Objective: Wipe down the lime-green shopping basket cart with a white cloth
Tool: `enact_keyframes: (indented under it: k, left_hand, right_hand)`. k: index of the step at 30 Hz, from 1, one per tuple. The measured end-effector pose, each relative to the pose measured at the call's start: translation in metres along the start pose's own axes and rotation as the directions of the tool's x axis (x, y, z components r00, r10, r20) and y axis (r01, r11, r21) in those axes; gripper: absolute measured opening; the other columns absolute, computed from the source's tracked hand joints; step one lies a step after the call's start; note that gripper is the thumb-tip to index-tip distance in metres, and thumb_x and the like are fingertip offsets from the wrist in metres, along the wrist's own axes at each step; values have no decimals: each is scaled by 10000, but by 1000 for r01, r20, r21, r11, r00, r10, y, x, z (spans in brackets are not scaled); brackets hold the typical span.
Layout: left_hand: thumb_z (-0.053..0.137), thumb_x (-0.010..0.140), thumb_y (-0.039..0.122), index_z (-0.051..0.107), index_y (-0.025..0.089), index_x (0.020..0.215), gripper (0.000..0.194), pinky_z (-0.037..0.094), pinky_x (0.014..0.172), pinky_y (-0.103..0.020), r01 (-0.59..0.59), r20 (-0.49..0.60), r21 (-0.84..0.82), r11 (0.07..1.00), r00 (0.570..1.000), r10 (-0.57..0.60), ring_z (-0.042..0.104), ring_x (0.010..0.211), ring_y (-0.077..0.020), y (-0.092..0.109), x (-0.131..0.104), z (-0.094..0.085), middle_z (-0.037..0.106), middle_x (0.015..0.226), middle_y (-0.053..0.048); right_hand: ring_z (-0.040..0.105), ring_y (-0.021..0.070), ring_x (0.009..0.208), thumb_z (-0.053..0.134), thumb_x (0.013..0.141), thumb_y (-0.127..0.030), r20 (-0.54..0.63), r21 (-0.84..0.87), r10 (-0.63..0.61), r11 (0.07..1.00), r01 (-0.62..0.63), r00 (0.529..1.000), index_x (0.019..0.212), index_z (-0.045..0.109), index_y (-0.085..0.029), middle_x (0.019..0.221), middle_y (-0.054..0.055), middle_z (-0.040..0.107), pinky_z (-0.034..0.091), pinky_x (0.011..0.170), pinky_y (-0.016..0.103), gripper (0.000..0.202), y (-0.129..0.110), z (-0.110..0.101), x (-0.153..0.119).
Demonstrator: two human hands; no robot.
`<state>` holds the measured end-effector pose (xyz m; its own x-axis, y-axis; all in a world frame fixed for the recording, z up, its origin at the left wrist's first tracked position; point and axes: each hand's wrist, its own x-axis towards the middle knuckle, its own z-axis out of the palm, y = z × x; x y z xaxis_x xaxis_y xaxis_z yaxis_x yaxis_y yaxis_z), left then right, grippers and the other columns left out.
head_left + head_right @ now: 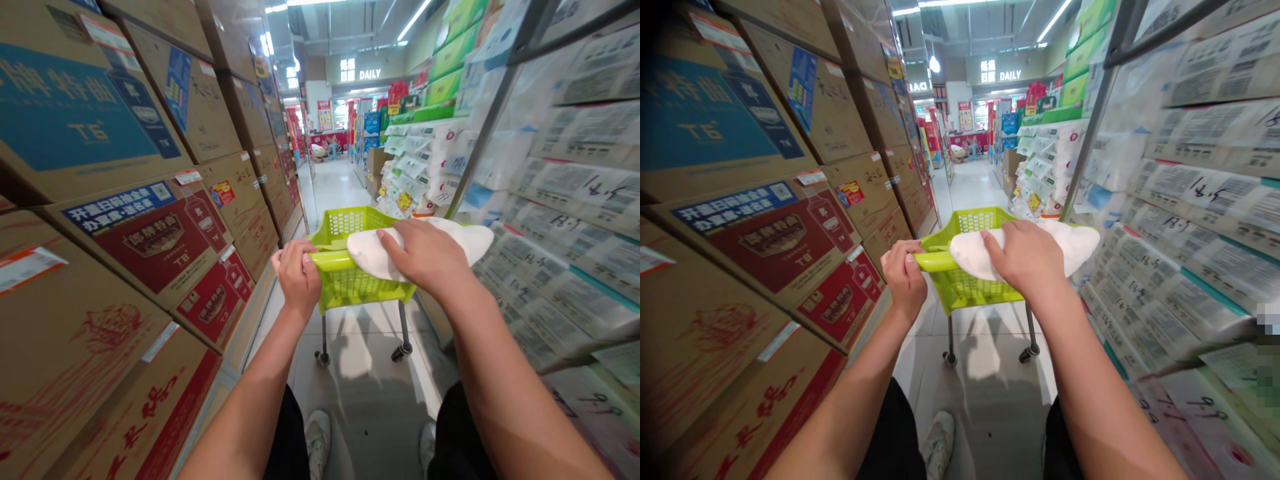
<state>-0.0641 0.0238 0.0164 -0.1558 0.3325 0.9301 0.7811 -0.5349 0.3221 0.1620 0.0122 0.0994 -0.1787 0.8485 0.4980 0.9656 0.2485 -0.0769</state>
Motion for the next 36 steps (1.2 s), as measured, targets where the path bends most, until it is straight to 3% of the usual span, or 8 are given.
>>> enact_keyframes:
  k: [5,9,12,18,21,26,30,36]
  left_hand:
    - [283,1067,321,531,225,869,331,418,851,-393,11,-102,-88,996,995,-20,626,951,-232,1,-8,8,629,909,-63]
    - [291,1066,319,539,225,852,340,394,815,-379,18,-70,-45,999,997,-21,596,880,-220,4,-9,5,651,903,-49]
    - [297,1054,307,561,221,845,348,384,838,-393,-46,-28,-8,999,999,45,610,855,-214,4,-6,1,678,875,-46]
    - [363,1030,279,609,213,811,336,374,863,-418,-134,-64,-64,989,989,130,655,841,-205,7,-2,1,698,824,-42]
    - [395,1025,272,624,211,810,321,383,857,-417,-129,-69,-117,985,990,121,649,828,-199,16,-4,4,696,812,-37]
    - [384,1042,337,674,211,937,333,416,895,-442,-156,-6,-199,968,987,158,658,914,-230,35,-15,12,724,909,-67]
    - [308,1037,546,510,229,1420,537,496,991,-502,-59,-12,-485,873,998,61,688,1114,-294,48,-28,24,693,1219,-128]
    - [274,1037,639,268,295,1570,634,507,1094,-531,113,152,-575,810,988,-30,563,1411,-346,51,-33,33,397,1613,-191]
  right_hand:
    - [522,395,1389,349,1071,-481,-132,-15,-66,998,65,989,1392,604,-9,1434,286,618,393,1112,515,625,-41,9,-26]
    - [529,363,1377,405,1064,-452,-136,48,-269,960,277,954,1306,663,-49,1373,245,670,366,1142,470,536,-67,14,-30]
    - [625,322,1230,421,1056,-496,-75,95,-309,944,315,948,1196,718,-121,1213,174,747,416,1065,424,499,-53,10,-16]
    - [699,307,912,380,1035,-577,-55,-14,-42,999,41,998,1046,787,-190,1000,139,780,422,737,381,562,-10,0,3]
    - [700,293,892,416,1015,-530,-97,-13,-69,998,68,993,1053,801,-215,1017,113,791,381,672,357,499,5,4,2]
    - [707,284,1043,387,1028,-420,-190,65,-193,976,209,963,1143,794,-231,1167,71,796,443,786,365,463,39,18,5]
    - [680,276,1204,339,1050,-334,-226,145,-177,966,213,958,1191,783,-188,1257,84,775,452,1004,398,488,61,26,10]
    - [538,298,1405,333,1074,-331,-115,122,-262,954,275,958,1276,743,-138,1410,115,694,369,1150,446,496,43,18,0]
